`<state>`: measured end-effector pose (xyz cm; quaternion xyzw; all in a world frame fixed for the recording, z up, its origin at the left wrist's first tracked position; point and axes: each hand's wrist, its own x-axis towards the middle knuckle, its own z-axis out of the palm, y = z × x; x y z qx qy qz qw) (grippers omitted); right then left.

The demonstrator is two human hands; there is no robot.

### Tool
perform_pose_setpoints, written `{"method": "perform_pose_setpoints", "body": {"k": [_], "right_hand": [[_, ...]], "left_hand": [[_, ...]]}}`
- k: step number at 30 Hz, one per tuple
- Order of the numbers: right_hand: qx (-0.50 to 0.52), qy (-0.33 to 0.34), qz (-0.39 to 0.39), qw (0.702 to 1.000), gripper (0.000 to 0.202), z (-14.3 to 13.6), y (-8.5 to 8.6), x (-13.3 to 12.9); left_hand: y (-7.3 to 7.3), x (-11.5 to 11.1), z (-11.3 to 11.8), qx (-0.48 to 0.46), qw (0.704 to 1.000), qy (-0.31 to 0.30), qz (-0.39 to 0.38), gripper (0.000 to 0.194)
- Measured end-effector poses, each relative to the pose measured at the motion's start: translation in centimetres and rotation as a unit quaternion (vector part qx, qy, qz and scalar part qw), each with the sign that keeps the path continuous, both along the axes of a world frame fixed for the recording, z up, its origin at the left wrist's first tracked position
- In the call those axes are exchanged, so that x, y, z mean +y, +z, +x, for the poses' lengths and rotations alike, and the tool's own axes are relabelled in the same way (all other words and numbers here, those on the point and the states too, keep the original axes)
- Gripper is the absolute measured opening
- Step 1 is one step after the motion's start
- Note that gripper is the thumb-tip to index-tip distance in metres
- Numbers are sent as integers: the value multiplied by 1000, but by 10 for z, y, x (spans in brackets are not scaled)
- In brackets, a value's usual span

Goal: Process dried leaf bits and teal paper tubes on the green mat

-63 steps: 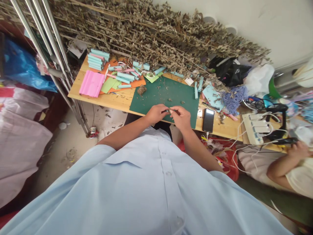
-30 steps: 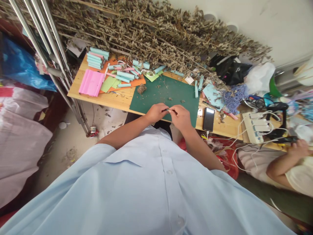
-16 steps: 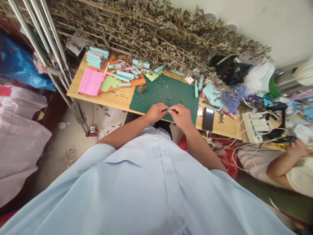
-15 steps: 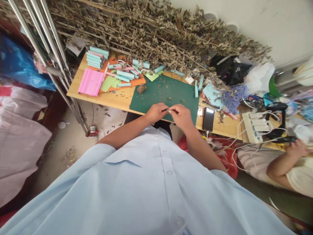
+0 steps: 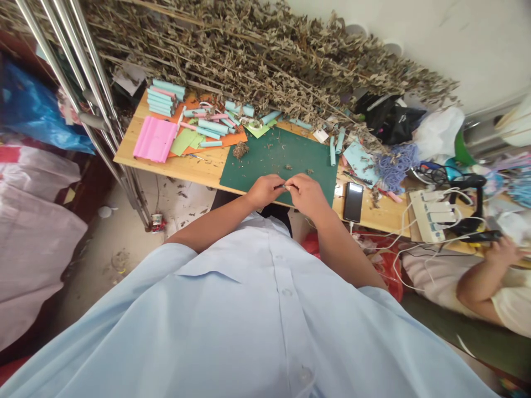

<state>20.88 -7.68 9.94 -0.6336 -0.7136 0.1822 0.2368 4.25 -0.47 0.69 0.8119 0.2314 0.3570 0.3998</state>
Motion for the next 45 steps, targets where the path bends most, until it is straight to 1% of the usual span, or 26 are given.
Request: {"method": "perform_pose_setpoints", "body": {"k": [3, 6, 8, 11, 14, 18, 21, 25, 31, 36, 41, 45], "right_hand": [[25, -48, -6, 999, 10, -1, -5, 1], [54, -99, -19, 993, 16, -2, -9, 2], [59, -121, -26, 991, 21, -4, -8, 3], [35, -135, -46, 989, 27, -7, -1, 6], [-26, -121, -67, 990, 34, -12, 11, 10], [-124, -70, -78, 987, 37, -18, 27, 13], [-157, -41, -94, 982, 37, -21, 34, 12], [-147, -37, -97, 984, 38, -20, 35, 10], [-121, -68, -83, 987, 40, -18, 30, 11], [-133, -58, -88, 986, 39, -20, 30, 11], [-148, -65, -108, 981, 40, -20, 31, 15], [-145, -62, -153, 976, 45, -19, 37, 24]], "left_hand": [[0, 0, 0, -6, 1000, 1, -5, 18], [-1, 0, 1, -7, 1000, 2, -11, 18], [-2, 0, 1, -3, 1000, 0, -11, 19], [-3, 0, 2, 6, 1000, 0, -4, 20], [-4, 0, 2, 7, 1000, 1, 2, 20], [-2, 0, 1, 3, 1000, -4, -1, 20], [-2, 0, 1, 5, 1000, 0, -3, 19], [-2, 0, 2, 4, 1000, -5, -2, 18], [-2, 0, 2, 4, 1000, -3, -1, 20], [-2, 0, 3, 7, 1000, -3, 2, 19], [-5, -1, 4, 11, 1000, -4, 6, 19], [-7, 0, 4, 12, 1000, -8, 8, 20]]}}
